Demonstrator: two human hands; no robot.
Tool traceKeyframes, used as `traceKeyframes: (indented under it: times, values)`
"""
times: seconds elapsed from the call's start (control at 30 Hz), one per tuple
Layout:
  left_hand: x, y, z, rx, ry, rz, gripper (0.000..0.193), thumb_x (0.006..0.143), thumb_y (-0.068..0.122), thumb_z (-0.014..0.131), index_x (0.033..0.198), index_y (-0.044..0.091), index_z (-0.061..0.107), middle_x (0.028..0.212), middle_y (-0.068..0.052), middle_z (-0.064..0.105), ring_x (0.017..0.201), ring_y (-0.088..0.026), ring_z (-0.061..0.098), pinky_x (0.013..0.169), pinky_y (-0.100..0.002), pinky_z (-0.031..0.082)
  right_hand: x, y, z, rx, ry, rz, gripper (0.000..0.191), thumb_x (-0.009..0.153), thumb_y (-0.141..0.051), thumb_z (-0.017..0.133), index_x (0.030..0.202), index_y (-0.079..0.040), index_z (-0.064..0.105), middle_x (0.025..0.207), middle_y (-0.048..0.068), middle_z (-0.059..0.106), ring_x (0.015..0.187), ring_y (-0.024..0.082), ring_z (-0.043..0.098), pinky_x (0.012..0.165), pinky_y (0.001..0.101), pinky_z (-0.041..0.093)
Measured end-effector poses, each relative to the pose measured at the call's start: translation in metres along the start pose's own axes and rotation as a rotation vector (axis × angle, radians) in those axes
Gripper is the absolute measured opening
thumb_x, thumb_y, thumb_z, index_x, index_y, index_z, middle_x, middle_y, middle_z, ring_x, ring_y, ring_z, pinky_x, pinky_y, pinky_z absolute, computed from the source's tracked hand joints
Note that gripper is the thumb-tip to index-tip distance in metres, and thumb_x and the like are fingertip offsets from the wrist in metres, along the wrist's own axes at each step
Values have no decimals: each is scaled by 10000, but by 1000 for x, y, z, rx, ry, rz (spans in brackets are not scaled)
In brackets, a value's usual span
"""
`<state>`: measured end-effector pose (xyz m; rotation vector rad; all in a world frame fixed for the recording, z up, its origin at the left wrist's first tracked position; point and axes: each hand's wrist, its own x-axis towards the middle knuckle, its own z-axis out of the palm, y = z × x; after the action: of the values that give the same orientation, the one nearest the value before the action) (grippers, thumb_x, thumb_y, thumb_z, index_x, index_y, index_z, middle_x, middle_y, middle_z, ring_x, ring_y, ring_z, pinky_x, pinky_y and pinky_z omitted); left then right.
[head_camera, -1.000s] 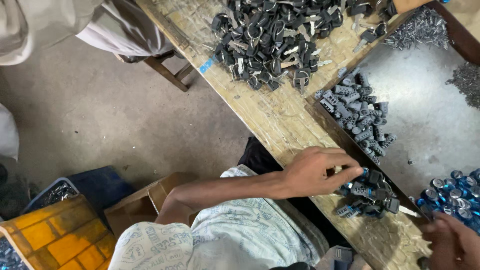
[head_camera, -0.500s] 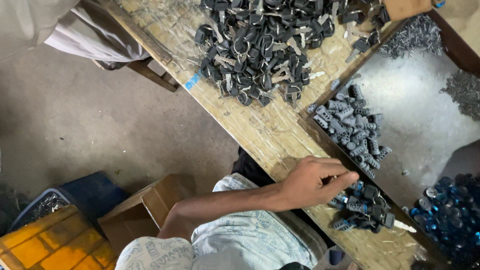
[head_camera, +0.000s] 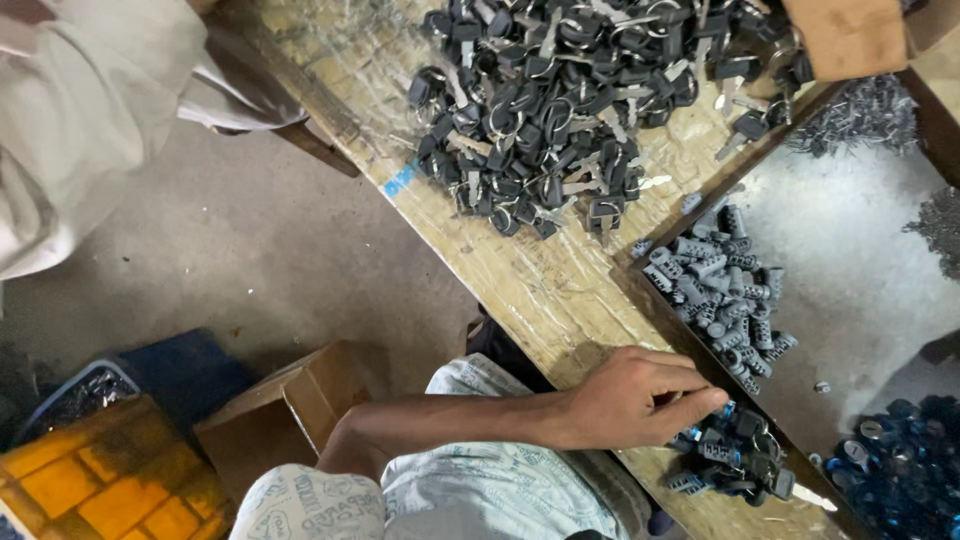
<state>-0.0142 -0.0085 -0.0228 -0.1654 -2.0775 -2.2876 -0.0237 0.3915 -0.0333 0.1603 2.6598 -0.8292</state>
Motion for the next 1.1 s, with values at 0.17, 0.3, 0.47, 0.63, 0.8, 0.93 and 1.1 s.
traceKeyframes:
  times: [0.17, 0.3, 0.47, 0.63, 0.8, 0.93, 1.1]
  values:
    - [0, -5, 5, 112, 37, 30, 326, 1077, 338, 599, 958, 61, 723, 727, -85, 625, 648, -236, 644, 618, -359, 495, 4, 1, -5, -14, -33, -20, 231, 1132, 13, 591, 1342, 109, 576, 992, 185, 668, 852, 204, 654, 820, 304, 537]
    - [1, -13, 12, 122, 37, 19, 360, 1046, 375, 564, 942, 74, 734, 803, -99, 655, 675, -284, 669, 675, -414, 511, 4, 0, -10, -21, -63, -69, 237, 1133, 20, 595, 1351, 110, 566, 1004, 183, 665, 862, 201, 650, 829, 301, 535]
    - [4, -24, 19, 151, 73, 91, 364, 1049, 385, 551, 952, 88, 737, 802, -105, 670, 708, -293, 689, 663, -404, 520, 11, 7, -14, -41, -97, -116, 247, 1134, 29, 600, 1362, 112, 555, 1020, 181, 661, 874, 197, 644, 841, 297, 531]
    - [6, -29, 22, 172, 67, 94, 360, 1037, 402, 563, 969, 101, 750, 845, -92, 703, 747, -282, 703, 689, -409, 536, 18, 13, -15, -52, -100, -180, 257, 1135, 38, 605, 1373, 114, 543, 1036, 178, 656, 887, 194, 639, 854, 293, 527]
    - [5, -29, 21, 196, -63, 106, 352, 985, 426, 587, 1028, 124, 763, 883, -49, 747, 783, -245, 720, 699, -405, 540, 6, -28, -4, -70, -69, -355, 269, 1136, 47, 610, 1384, 116, 532, 1051, 176, 652, 899, 190, 633, 866, 289, 524]
    - [6, -29, 19, 140, -173, 148, 354, 978, 474, 634, 1034, 143, 743, 943, -11, 776, 860, -199, 756, 750, -377, 561, -23, -95, 10, -167, -19, -573, 396, 1096, 69, 663, 1462, 102, 517, 1078, 166, 681, 944, 180, 661, 897, 274, 531]
    - [8, -26, 16, 107, -182, 176, 331, 909, 466, 710, 991, 146, 730, 901, -13, 769, 834, -186, 757, 718, -373, 543, -40, -168, 17, -410, 36, -720, 402, 1029, 88, 739, 1401, 76, 587, 1039, 157, 715, 907, 210, 696, 854, 280, 560]
